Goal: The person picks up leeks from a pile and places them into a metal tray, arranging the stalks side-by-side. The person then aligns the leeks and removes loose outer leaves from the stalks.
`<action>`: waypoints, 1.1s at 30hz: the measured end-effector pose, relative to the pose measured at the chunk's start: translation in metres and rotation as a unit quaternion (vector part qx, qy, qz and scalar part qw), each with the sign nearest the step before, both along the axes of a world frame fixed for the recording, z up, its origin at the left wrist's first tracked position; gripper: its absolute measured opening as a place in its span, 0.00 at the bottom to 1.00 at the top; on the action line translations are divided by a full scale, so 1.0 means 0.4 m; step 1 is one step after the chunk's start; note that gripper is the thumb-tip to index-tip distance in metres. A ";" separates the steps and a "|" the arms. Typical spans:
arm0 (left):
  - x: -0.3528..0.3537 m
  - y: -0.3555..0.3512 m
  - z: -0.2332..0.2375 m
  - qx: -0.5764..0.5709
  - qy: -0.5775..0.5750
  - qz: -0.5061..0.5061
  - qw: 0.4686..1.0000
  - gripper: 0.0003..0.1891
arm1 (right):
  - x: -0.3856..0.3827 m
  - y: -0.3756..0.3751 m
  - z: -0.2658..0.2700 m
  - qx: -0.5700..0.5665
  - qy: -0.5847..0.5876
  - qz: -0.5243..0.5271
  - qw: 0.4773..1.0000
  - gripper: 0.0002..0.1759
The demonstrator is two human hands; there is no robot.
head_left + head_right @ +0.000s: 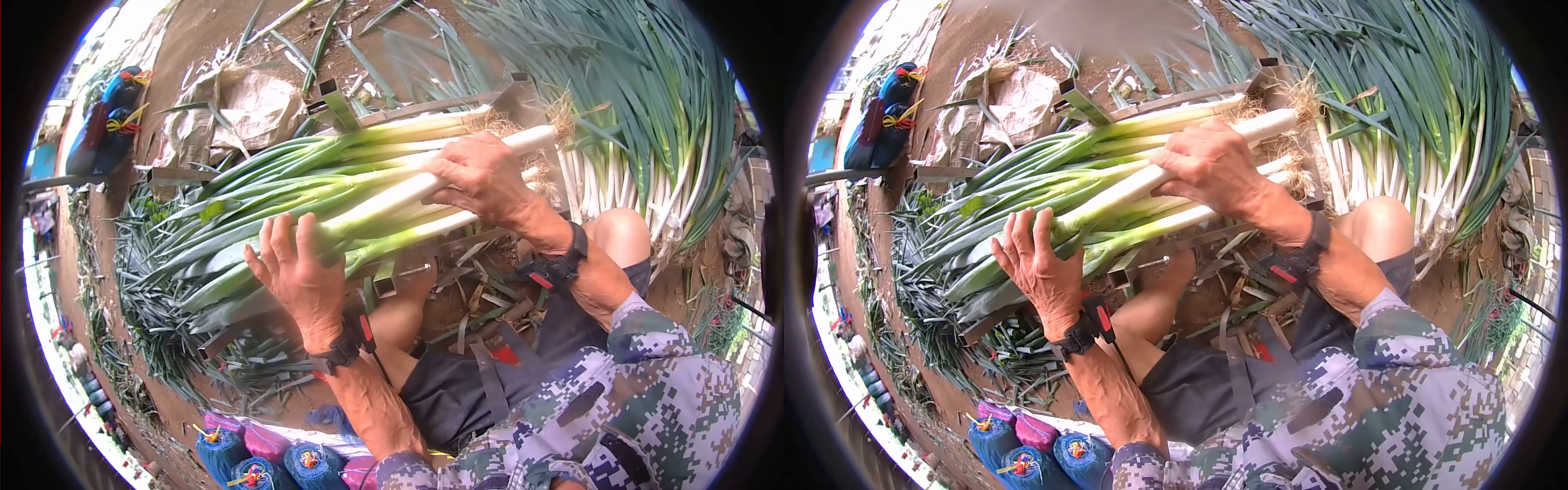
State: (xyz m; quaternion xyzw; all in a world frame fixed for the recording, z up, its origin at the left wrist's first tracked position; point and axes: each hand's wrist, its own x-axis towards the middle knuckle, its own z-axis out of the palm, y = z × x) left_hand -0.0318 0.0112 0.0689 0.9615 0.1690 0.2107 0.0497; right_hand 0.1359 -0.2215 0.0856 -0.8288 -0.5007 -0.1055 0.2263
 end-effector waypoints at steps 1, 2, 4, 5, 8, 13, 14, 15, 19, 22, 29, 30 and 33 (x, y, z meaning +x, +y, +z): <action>0.006 -0.004 0.009 0.014 -0.019 0.009 1.000 0.33 | 0.010 0.003 0.007 0.012 -0.008 0.001 1.000 0.23; 0.012 -0.005 0.012 0.028 -0.038 0.016 0.999 0.34 | 0.017 0.006 0.007 0.023 -0.015 0.000 1.000 0.24; 0.029 -0.008 0.050 0.063 -0.056 0.027 0.996 0.31 | 0.032 0.006 0.013 0.048 -0.014 -0.014 0.999 0.24; 0.041 -0.017 0.080 0.069 -0.068 0.029 0.995 0.27 | 0.039 0.005 0.012 0.058 -0.012 -0.021 0.998 0.24; 0.097 -0.005 0.119 0.099 -0.083 0.021 0.991 0.25 | 0.081 0.007 -0.009 0.075 0.004 -0.041 0.996 0.24; 0.244 0.060 0.093 0.056 -0.018 -0.043 0.997 0.37 | 0.183 0.049 -0.077 0.070 0.027 -0.099 0.992 0.23; 0.277 0.075 0.056 0.036 -0.003 -0.062 0.997 0.40 | 0.213 0.053 -0.114 0.033 0.045 -0.115 0.992 0.23; 0.301 0.091 0.005 0.016 0.059 -0.077 0.995 0.40 | 0.241 0.055 -0.173 -0.004 0.064 -0.130 0.989 0.23; 0.336 0.098 -0.235 -0.067 0.217 -0.023 0.974 0.33 | 0.242 0.018 -0.381 -0.082 0.112 -0.193 0.971 0.22; 0.324 0.096 -0.277 -0.058 0.170 -0.015 0.984 0.31 | 0.265 0.007 -0.384 -0.049 0.137 -0.154 0.977 0.21; 0.323 0.063 -0.235 -0.028 0.135 -0.007 0.990 0.36 | 0.279 0.014 -0.379 0.000 0.126 -0.125 0.984 0.21; 0.320 0.069 -0.225 -0.025 0.113 0.007 0.993 0.36 | 0.274 0.026 -0.363 0.007 0.125 -0.123 0.985 0.22; 0.310 0.067 -0.188 0.006 0.047 0.033 0.998 0.37 | 0.265 0.061 -0.332 0.053 0.078 -0.091 0.991 0.22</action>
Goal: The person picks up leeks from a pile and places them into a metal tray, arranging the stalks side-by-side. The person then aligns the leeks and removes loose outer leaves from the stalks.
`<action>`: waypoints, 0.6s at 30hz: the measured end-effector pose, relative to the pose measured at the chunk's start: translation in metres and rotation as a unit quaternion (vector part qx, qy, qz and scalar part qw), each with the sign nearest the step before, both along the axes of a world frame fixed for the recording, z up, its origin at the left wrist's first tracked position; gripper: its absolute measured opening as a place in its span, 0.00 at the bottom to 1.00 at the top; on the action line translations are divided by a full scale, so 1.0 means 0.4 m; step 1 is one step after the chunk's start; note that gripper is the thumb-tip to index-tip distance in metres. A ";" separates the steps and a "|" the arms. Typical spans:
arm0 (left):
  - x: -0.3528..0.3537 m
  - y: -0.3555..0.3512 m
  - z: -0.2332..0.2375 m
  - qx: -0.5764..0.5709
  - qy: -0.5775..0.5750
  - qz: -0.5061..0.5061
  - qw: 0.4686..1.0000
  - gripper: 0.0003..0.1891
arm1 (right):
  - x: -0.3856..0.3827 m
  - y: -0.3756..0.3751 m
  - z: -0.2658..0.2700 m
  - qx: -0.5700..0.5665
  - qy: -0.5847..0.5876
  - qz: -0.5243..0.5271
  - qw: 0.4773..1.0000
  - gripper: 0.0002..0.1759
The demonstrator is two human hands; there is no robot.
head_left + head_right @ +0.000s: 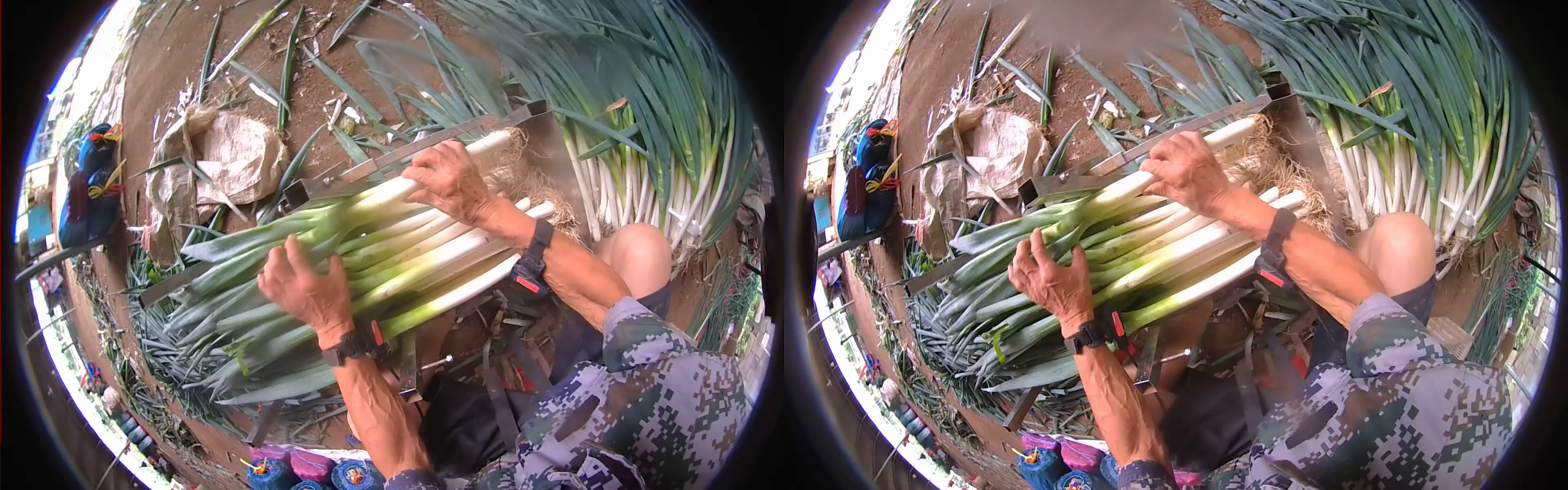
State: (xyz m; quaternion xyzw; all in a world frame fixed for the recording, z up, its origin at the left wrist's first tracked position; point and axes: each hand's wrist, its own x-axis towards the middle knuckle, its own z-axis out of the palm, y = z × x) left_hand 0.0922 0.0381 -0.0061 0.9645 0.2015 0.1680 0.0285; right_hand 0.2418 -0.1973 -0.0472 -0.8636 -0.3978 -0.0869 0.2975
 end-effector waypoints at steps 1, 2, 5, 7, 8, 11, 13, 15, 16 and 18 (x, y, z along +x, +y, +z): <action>-0.005 -0.002 0.004 0.005 -0.003 0.006 1.000 0.35 | 0.001 0.007 0.001 0.008 -0.028 -0.001 1.000 0.23; -0.012 -0.001 0.009 0.005 0.019 -0.002 1.000 0.35 | -0.001 0.007 -0.006 -0.001 -0.008 0.007 1.000 0.23; -0.027 0.012 0.017 -0.039 0.090 -0.031 0.995 0.29 | -0.037 -0.037 -0.044 -0.039 0.070 0.028 0.996 0.22; -0.026 0.007 0.036 -0.063 0.148 -0.067 0.985 0.28 | -0.057 -0.060 -0.067 -0.071 0.114 0.035 0.990 0.22; -0.027 0.010 0.043 -0.083 0.165 -0.060 0.981 0.27 | -0.063 -0.058 -0.079 -0.084 0.125 0.028 0.988 0.22; -0.010 0.008 0.062 -0.127 0.184 -0.042 0.974 0.25 | -0.058 -0.046 -0.070 -0.086 0.141 0.004 0.986 0.22; -0.015 0.009 0.055 -0.138 0.174 -0.036 0.974 0.23 | -0.070 -0.036 -0.067 -0.095 0.135 -0.014 0.986 0.22; -0.022 -0.007 0.006 -0.123 0.147 -0.009 0.981 0.24 | -0.063 -0.051 -0.074 -0.104 0.159 -0.018 0.982 0.22; -0.011 -0.012 -0.021 -0.109 0.130 0.004 0.986 0.24 | -0.044 -0.049 -0.077 -0.108 0.167 -0.011 0.980 0.21; -0.009 -0.014 -0.041 -0.091 0.126 0.014 0.988 0.24 | -0.047 -0.047 -0.083 -0.099 0.164 -0.012 0.981 0.20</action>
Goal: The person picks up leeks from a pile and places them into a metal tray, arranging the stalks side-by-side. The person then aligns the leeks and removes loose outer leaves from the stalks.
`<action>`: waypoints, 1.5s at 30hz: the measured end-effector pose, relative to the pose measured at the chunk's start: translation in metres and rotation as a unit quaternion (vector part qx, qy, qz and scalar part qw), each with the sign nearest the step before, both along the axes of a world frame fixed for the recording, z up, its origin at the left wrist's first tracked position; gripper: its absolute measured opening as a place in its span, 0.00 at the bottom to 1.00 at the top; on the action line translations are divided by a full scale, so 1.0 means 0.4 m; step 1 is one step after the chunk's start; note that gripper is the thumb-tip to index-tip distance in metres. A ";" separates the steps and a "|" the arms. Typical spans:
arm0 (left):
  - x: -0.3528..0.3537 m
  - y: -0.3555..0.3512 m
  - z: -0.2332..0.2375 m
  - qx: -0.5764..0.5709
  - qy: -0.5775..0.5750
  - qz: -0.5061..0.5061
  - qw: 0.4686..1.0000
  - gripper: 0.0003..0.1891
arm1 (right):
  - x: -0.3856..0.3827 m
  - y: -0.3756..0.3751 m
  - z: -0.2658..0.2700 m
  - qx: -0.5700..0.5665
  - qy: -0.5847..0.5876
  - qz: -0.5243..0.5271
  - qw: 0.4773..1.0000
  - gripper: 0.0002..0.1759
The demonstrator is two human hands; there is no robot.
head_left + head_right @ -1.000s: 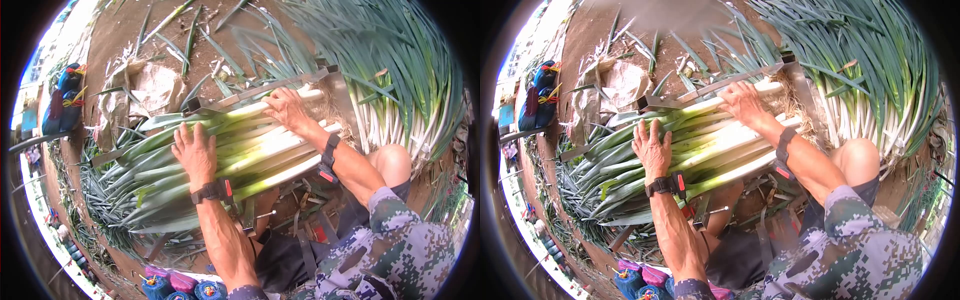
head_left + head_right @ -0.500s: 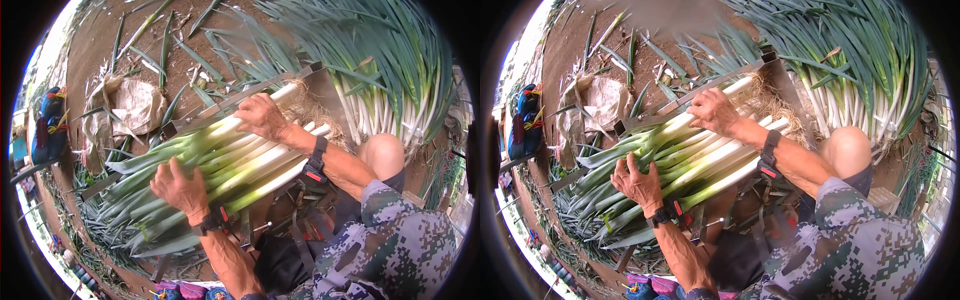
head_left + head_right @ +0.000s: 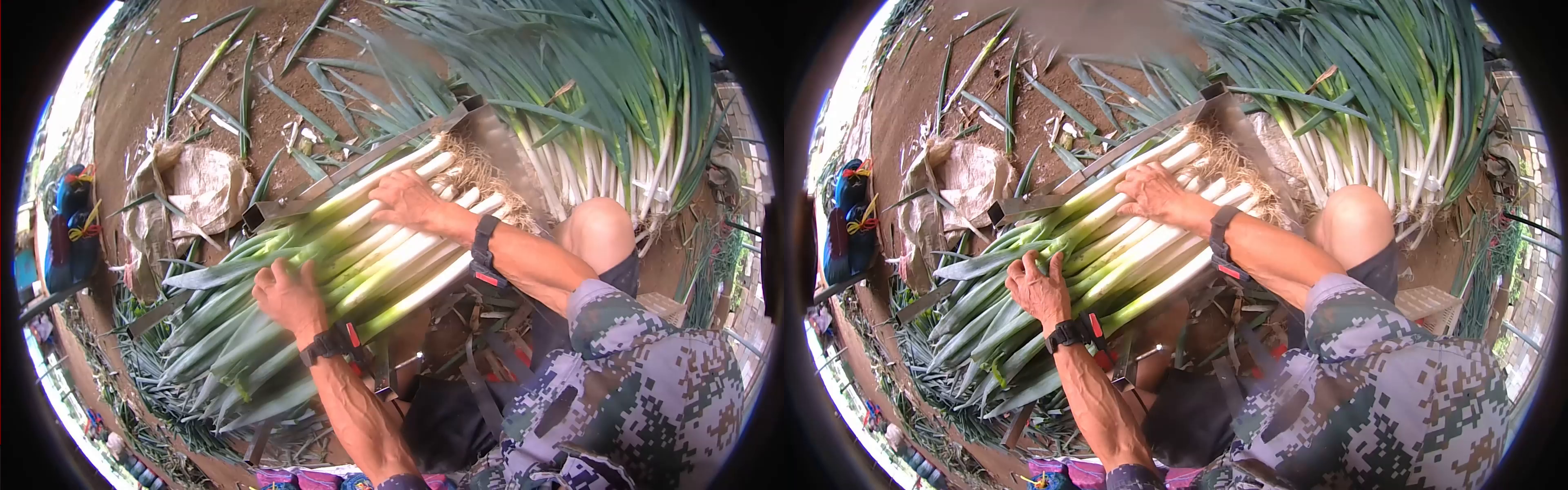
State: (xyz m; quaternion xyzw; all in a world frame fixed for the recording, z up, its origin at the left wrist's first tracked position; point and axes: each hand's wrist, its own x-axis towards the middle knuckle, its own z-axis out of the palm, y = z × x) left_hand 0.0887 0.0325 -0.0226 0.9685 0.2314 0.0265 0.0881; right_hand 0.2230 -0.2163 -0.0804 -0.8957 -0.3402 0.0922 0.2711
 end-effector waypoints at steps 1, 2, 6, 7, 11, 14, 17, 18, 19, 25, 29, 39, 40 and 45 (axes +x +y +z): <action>0.003 -0.002 0.010 -0.001 0.001 0.002 1.000 0.24 | -0.001 0.006 0.011 0.021 -0.042 -0.010 0.999 0.19; 0.000 -0.007 0.019 -0.003 0.003 0.005 1.000 0.23 | -0.020 0.009 0.022 0.041 -0.084 -0.019 0.995 0.18; 0.003 -0.015 0.005 -0.003 0.031 0.009 0.999 0.22 | -0.099 -0.032 0.049 -0.012 -0.094 -0.013 0.995 0.15; 0.004 -0.002 0.006 -0.003 0.043 0.008 0.999 0.22 | -0.113 -0.039 0.038 -0.029 -0.069 -0.013 0.997 0.15; 0.018 0.024 0.028 -0.034 0.087 -0.006 0.996 0.20 | -0.085 -0.071 0.038 -0.020 -0.063 0.040 0.997 0.19; 0.014 0.028 0.034 -0.039 0.064 -0.024 0.997 0.18 | -0.067 -0.098 0.036 -0.038 -0.024 0.072 0.996 0.25; 0.003 0.016 0.052 -0.063 0.076 -0.032 0.995 0.21 | -0.034 -0.141 0.041 -0.090 0.007 0.093 0.992 0.25; -0.002 0.008 0.052 -0.076 0.080 -0.030 0.993 0.22 | -0.015 -0.164 0.043 -0.100 0.039 0.089 0.990 0.25; -0.009 0.003 0.043 -0.077 0.064 -0.027 0.995 0.22 | -0.002 -0.183 0.034 -0.110 0.071 0.084 0.988 0.25; -0.012 -0.011 -0.026 -0.047 -0.016 -0.003 0.999 0.18 | -0.046 -0.164 0.050 -0.119 -0.080 0.088 0.986 0.18; 0.001 0.005 -0.009 -0.079 0.011 -0.018 0.997 0.19 | -0.086 -0.136 0.073 -0.179 -0.077 0.099 0.976 0.10; -0.036 0.060 0.022 -0.130 0.018 -0.112 0.985 0.20 | -0.074 -0.124 0.048 -0.226 -0.100 0.141 0.959 0.12; -0.039 0.062 0.025 -0.138 0.015 -0.115 0.984 0.20 | -0.047 -0.140 0.067 -0.234 -0.077 0.150 0.958 0.12; -0.062 0.044 -0.016 -0.081 -0.010 -0.131 0.988 0.20 | -0.013 -0.185 0.082 -0.271 -0.009 0.114 0.956 0.15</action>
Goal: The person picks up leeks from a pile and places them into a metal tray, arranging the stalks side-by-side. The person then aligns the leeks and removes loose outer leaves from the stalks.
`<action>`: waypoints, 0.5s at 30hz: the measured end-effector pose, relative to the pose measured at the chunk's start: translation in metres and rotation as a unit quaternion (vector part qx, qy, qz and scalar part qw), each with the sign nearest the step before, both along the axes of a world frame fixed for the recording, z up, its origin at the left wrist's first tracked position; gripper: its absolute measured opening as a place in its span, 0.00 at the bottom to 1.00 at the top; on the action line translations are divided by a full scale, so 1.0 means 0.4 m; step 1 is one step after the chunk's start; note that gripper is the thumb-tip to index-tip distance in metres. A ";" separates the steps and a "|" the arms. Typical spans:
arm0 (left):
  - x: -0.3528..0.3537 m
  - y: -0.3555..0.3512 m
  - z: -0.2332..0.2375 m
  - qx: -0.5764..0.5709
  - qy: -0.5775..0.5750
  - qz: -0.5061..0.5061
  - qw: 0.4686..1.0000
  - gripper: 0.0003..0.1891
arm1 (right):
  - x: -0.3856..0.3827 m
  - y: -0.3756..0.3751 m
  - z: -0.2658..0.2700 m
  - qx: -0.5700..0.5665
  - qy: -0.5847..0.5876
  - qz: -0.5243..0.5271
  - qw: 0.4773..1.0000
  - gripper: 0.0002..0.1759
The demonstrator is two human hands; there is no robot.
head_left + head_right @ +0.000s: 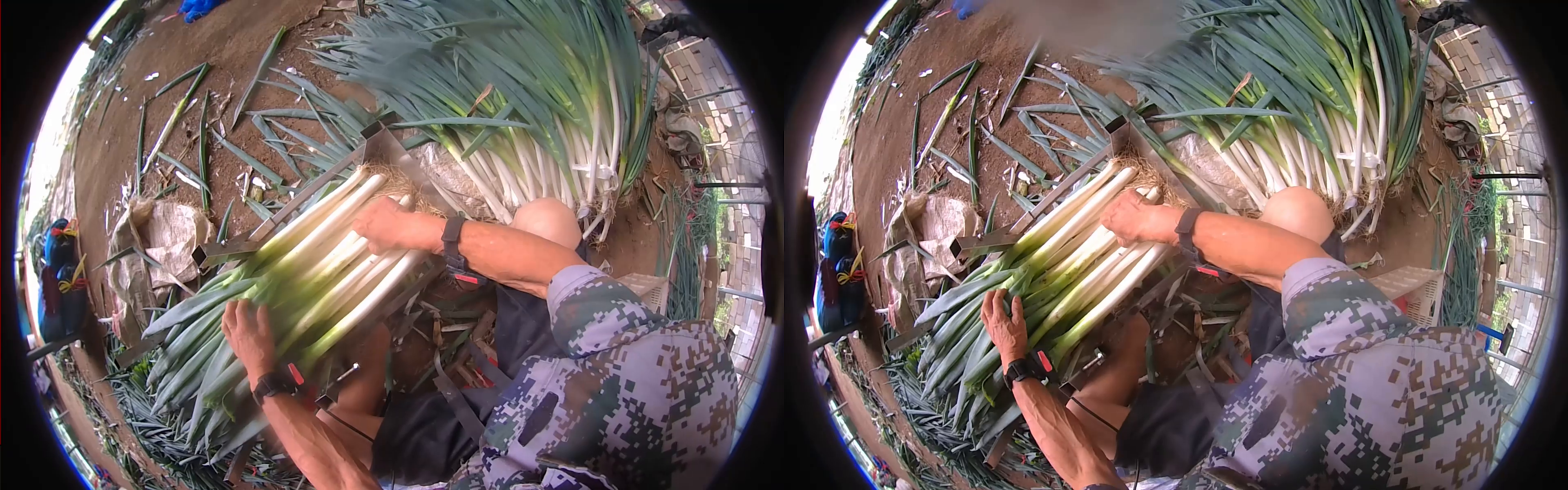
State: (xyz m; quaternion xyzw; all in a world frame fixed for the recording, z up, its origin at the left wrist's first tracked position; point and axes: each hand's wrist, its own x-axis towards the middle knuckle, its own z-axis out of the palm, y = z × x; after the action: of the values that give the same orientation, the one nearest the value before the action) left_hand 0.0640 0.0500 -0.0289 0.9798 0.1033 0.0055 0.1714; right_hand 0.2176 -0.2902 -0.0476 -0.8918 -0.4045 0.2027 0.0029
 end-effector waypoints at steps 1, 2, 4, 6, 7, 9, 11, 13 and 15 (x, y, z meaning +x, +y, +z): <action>-0.013 -0.007 -0.029 0.025 -0.027 0.005 0.999 0.20 | -0.016 -0.037 -0.074 0.125 -0.095 0.017 0.988 0.17; -0.026 -0.021 -0.047 0.043 -0.037 0.021 0.998 0.20 | -0.012 -0.058 -0.067 0.168 -0.062 0.027 0.983 0.16; -0.045 -0.030 -0.064 0.051 -0.054 0.018 0.997 0.20 | 0.021 -0.113 -0.030 0.245 0.002 0.047 0.969 0.14; -0.057 -0.034 -0.085 0.056 -0.062 0.023 0.996 0.21 | 0.097 -0.111 0.231 0.106 0.146 -0.029 0.983 0.14; -0.060 -0.039 -0.088 0.050 -0.062 0.022 0.997 0.21 | 0.119 -0.155 0.286 0.158 0.136 -0.098 0.973 0.14; -0.057 -0.043 -0.079 0.043 -0.078 0.018 0.996 0.21 | 0.176 -0.270 0.293 0.281 0.077 -0.174 0.941 0.14; -0.055 -0.034 -0.078 0.052 -0.073 0.021 0.996 0.22 | 0.210 -0.380 0.275 0.284 0.207 -0.346 0.870 0.16; -0.055 -0.025 -0.071 0.052 -0.045 0.029 0.997 0.23 | 0.185 -0.495 0.165 0.228 0.246 -0.413 0.847 0.16; -0.055 -0.024 -0.055 0.051 -0.040 0.029 0.997 0.21 | 0.141 -0.590 0.017 0.125 0.255 -0.412 0.866 0.16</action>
State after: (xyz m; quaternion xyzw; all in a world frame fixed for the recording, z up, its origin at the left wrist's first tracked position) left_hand 0.0420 0.0404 -0.0509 0.9828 0.1244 0.0554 0.1249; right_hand 0.2740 -0.5260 -0.0409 -0.8867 -0.0075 0.3513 0.3004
